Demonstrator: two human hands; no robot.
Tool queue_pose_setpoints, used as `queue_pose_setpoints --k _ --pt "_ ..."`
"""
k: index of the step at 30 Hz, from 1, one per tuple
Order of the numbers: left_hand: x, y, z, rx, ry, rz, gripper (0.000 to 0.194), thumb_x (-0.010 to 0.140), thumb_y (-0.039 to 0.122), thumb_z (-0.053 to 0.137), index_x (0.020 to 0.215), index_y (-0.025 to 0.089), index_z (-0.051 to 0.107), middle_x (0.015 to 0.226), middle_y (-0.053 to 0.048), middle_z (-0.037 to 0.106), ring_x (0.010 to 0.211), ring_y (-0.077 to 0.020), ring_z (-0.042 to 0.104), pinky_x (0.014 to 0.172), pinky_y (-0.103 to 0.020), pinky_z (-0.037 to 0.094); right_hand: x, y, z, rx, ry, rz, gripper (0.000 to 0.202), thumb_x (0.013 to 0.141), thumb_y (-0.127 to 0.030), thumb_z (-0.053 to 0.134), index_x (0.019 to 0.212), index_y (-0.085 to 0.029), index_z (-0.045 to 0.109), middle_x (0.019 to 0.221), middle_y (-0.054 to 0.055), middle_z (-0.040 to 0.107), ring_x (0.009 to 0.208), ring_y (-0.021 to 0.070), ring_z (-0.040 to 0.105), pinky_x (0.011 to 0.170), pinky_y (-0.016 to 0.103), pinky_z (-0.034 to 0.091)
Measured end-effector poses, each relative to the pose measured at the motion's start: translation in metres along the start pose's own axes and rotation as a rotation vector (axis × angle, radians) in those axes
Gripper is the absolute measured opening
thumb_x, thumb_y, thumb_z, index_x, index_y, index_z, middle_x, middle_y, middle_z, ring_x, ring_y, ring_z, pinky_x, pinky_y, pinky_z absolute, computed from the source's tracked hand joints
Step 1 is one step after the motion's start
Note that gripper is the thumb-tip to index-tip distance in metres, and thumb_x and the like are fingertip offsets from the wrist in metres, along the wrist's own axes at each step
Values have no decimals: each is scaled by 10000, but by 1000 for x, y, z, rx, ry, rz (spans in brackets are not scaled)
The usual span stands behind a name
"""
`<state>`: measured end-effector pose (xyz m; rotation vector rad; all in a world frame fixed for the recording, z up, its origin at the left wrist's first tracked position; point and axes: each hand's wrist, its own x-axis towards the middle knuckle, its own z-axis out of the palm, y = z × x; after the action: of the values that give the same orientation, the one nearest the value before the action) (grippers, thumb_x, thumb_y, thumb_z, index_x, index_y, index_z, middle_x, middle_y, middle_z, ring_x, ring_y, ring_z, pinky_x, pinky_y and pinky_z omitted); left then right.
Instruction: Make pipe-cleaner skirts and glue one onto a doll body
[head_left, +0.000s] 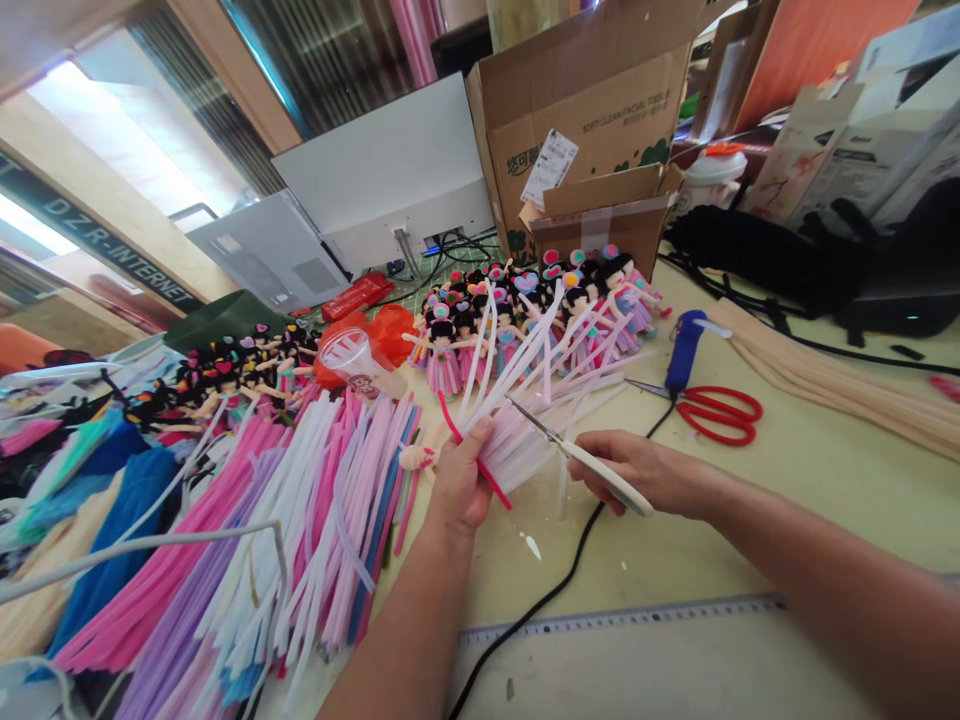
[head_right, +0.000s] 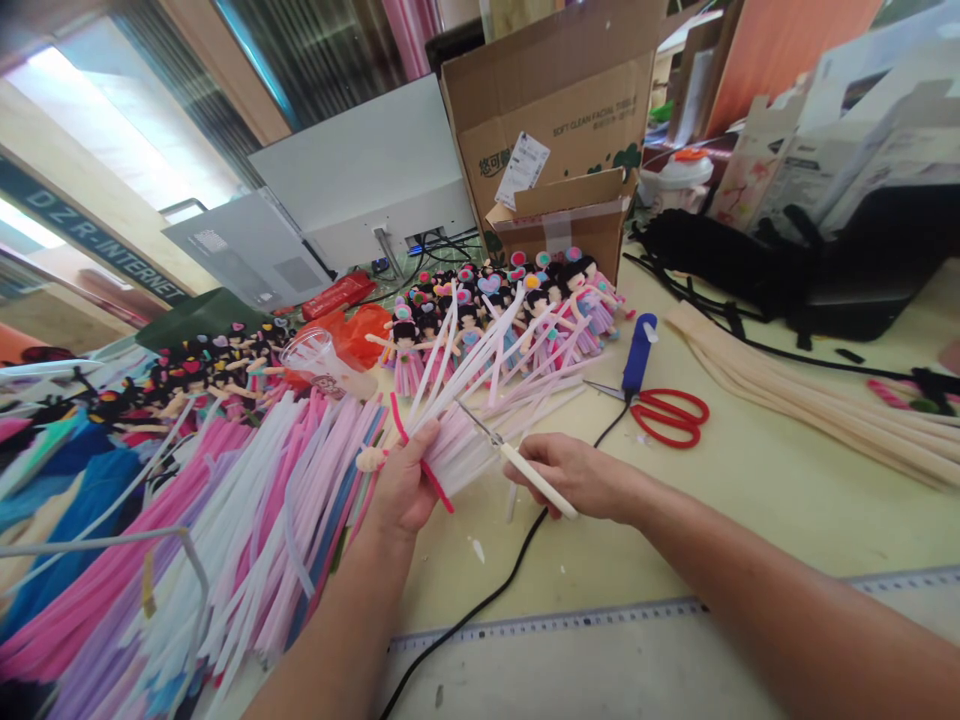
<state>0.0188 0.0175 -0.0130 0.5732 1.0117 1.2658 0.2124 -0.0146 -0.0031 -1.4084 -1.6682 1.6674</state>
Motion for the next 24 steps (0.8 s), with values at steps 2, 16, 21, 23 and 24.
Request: queue_pose_setpoints --k 2,16,21,23,24 --pt "0 0 0 -2 7 -2 320 608 218 788 903 133 698 884 -73 752 914 -246 691 906 -376 531 0 0 0 -3 4 2 314 789 -490 506 754 -179 521 568 -38 516 487 98 497 479 232 372" --pt "2 -1 -1 3 2 -4 313 609 219 785 899 138 697 906 -73 751 931 -252 687 911 -384 528 1 2 1 -48 21 11 320 784 -503 505 751 -186 516 588 -27 533 501 107 503 487 236 383" --pt "1 -1 -1 9 10 -8 304 619 221 777 902 142 701 923 -77 749 959 -254 679 920 -383 522 1 2 1 -55 14 -14 292 793 -477 494 722 -194 481 597 -29 516 514 108 498 509 244 400" --pt "1 -1 -1 11 7 -9 311 614 225 782 902 139 703 922 -79 749 967 -258 677 925 -385 519 1 2 0 -69 13 -18 289 795 -472 492 716 -195 479 600 -27 516 523 112 500 513 247 403" --pt "1 -1 -1 11 4 -10 312 611 226 783 900 138 703 921 -80 749 967 -258 677 925 -387 519 1 2 0 -80 14 -18 289 796 -472 491 714 -195 480 603 -25 518 530 115 503 514 248 404"
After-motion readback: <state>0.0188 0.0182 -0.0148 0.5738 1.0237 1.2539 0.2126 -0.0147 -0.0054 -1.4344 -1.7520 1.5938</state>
